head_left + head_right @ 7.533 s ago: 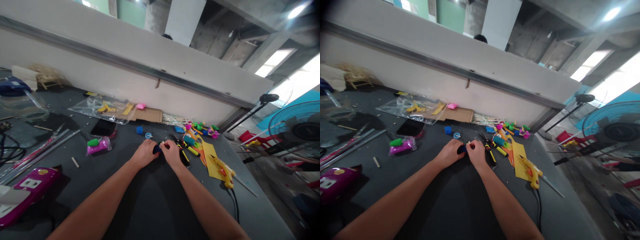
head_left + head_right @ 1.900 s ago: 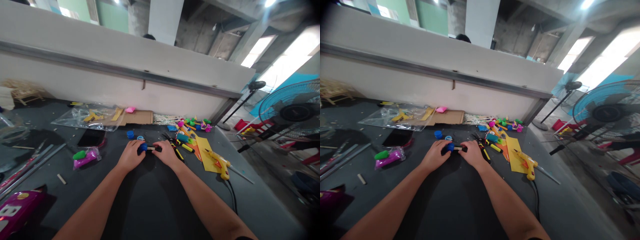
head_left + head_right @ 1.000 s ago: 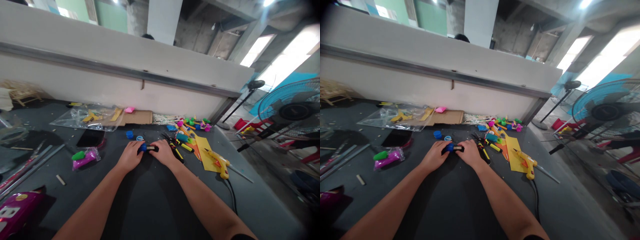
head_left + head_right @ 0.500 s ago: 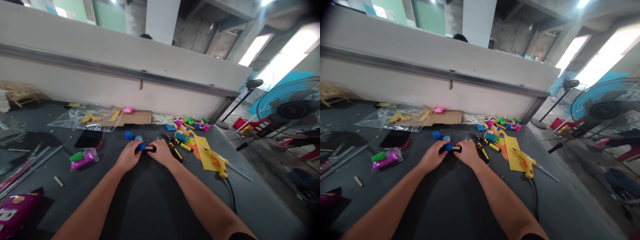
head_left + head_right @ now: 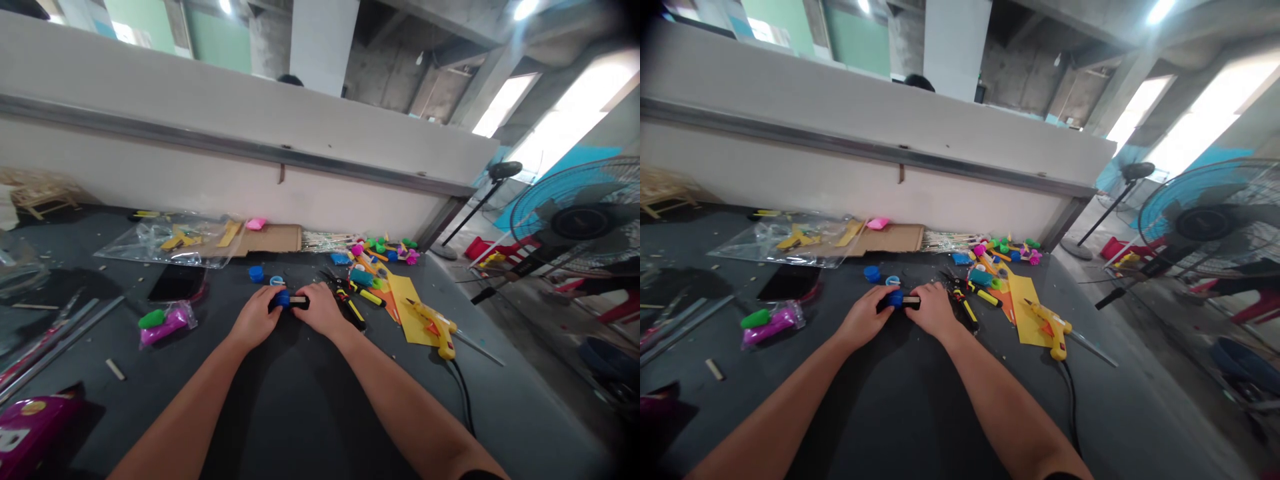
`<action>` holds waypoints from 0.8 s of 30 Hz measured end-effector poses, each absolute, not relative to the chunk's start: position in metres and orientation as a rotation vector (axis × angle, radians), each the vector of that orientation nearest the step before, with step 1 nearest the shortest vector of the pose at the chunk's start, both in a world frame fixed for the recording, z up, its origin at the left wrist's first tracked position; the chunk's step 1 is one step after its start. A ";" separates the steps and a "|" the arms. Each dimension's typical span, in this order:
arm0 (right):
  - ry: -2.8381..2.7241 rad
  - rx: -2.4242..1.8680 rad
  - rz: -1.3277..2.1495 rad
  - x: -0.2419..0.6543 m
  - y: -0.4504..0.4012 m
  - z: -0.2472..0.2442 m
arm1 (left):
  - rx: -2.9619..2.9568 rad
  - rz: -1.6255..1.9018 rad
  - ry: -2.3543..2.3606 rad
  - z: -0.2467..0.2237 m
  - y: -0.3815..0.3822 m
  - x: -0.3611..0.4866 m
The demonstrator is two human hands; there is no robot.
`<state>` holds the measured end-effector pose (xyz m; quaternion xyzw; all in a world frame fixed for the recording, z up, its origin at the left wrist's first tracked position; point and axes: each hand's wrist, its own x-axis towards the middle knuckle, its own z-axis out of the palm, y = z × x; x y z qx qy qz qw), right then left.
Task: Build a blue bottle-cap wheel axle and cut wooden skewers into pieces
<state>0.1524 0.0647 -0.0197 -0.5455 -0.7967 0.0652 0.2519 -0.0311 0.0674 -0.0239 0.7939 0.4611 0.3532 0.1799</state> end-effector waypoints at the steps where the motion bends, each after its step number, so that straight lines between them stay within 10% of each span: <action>1: -2.163 -1.483 0.166 0.151 0.064 -0.019 | 2.249 0.999 1.299 -0.024 0.068 -0.031; 24: -2.123 -1.555 0.105 0.162 0.061 -0.016 | 2.182 1.033 1.331 -0.026 0.068 -0.033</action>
